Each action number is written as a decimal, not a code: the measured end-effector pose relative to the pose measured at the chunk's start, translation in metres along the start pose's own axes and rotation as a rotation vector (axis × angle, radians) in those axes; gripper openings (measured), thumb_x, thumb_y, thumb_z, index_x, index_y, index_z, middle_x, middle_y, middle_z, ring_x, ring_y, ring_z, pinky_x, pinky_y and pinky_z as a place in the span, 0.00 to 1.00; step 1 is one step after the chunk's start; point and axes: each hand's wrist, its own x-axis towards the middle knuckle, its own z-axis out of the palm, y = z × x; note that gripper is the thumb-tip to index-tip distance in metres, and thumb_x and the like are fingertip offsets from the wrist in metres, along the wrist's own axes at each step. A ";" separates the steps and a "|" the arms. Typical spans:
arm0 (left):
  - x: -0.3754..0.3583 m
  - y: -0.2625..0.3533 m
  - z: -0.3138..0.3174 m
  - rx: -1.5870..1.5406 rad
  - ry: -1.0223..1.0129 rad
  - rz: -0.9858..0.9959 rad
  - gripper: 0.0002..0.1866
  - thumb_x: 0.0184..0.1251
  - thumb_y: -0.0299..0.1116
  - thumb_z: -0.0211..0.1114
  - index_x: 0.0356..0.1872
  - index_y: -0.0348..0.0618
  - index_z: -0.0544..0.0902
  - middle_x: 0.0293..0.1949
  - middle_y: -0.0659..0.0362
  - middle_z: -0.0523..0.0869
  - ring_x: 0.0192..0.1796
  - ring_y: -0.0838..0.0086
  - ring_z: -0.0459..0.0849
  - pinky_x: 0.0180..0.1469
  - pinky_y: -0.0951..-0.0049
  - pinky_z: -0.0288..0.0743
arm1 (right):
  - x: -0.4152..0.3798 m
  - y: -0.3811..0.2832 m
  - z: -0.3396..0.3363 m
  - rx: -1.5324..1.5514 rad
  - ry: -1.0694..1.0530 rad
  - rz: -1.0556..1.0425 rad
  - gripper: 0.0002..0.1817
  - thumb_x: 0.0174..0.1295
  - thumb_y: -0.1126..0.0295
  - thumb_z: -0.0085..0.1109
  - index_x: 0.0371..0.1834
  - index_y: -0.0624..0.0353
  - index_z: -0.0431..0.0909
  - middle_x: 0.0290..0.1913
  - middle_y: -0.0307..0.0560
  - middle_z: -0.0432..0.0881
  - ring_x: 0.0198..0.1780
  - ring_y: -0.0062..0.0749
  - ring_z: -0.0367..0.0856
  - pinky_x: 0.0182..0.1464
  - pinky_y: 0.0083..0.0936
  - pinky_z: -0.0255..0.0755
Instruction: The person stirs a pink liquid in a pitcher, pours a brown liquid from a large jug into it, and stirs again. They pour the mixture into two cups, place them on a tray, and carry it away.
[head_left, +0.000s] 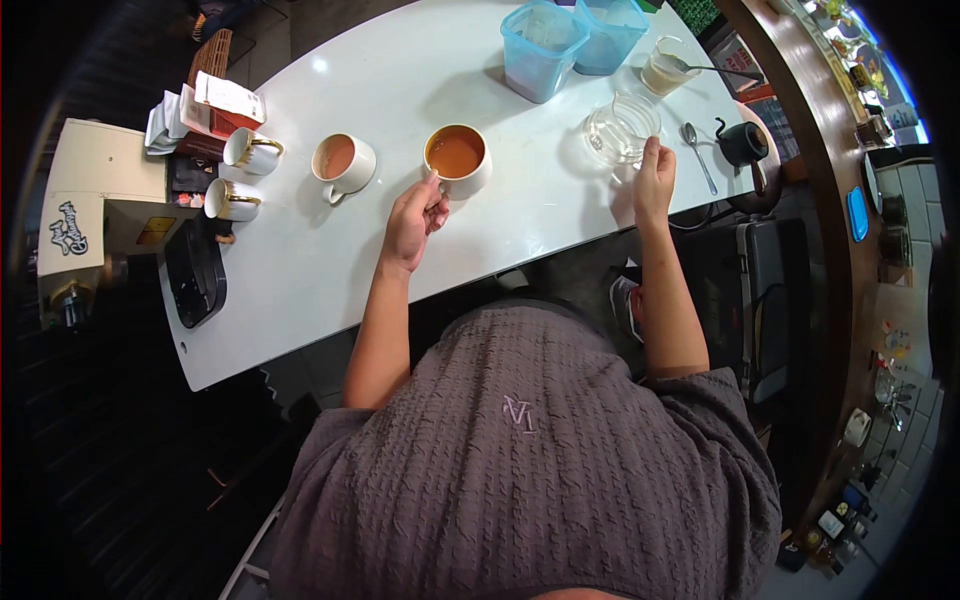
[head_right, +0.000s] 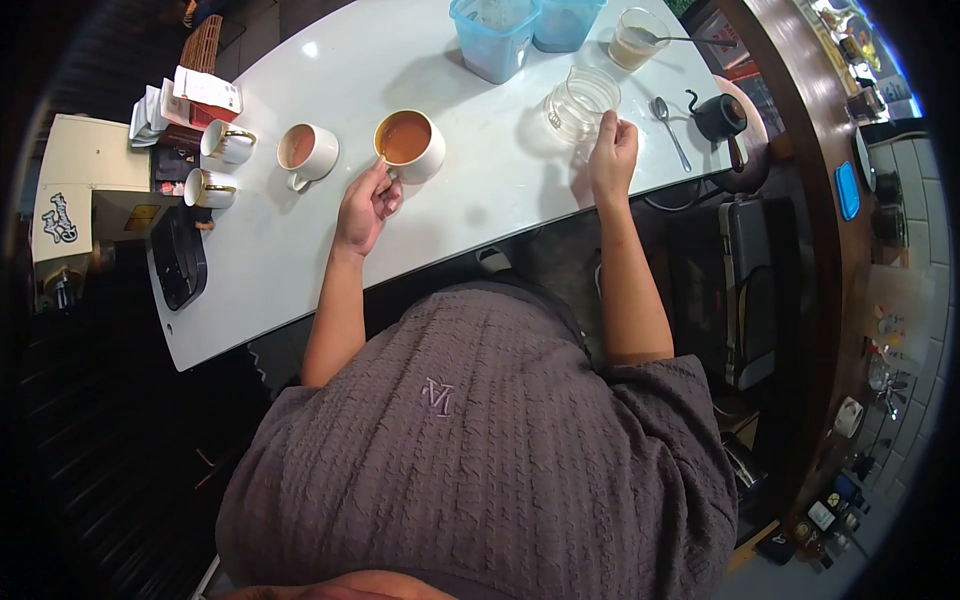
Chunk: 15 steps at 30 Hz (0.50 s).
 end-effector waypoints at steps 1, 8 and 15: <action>0.000 0.000 -0.001 0.002 0.005 -0.002 0.16 0.71 0.43 0.51 0.22 0.50 0.64 0.22 0.67 0.65 0.27 0.81 0.66 0.28 0.83 0.59 | 0.001 0.005 0.000 -0.162 0.057 -0.138 0.23 0.64 0.51 0.53 0.36 0.65 0.70 0.33 0.45 0.70 0.37 0.30 0.68 0.42 0.26 0.64; 0.001 -0.002 -0.014 -0.014 0.047 0.025 0.17 0.71 0.46 0.50 0.23 0.49 0.68 0.23 0.66 0.72 0.23 0.84 0.66 0.27 0.84 0.58 | -0.059 -0.062 0.018 -0.221 -0.053 -0.550 0.14 0.52 0.75 0.64 0.41 0.67 0.73 0.40 0.50 0.76 0.41 0.36 0.74 0.45 0.28 0.68; 0.001 -0.007 -0.027 0.014 0.064 0.001 0.18 0.72 0.47 0.49 0.25 0.49 0.71 0.23 0.67 0.72 0.24 0.84 0.66 0.28 0.84 0.58 | -0.073 -0.068 0.094 -0.156 -0.761 -0.530 0.25 0.50 0.65 0.68 0.52 0.59 0.75 0.52 0.54 0.76 0.52 0.43 0.76 0.53 0.33 0.69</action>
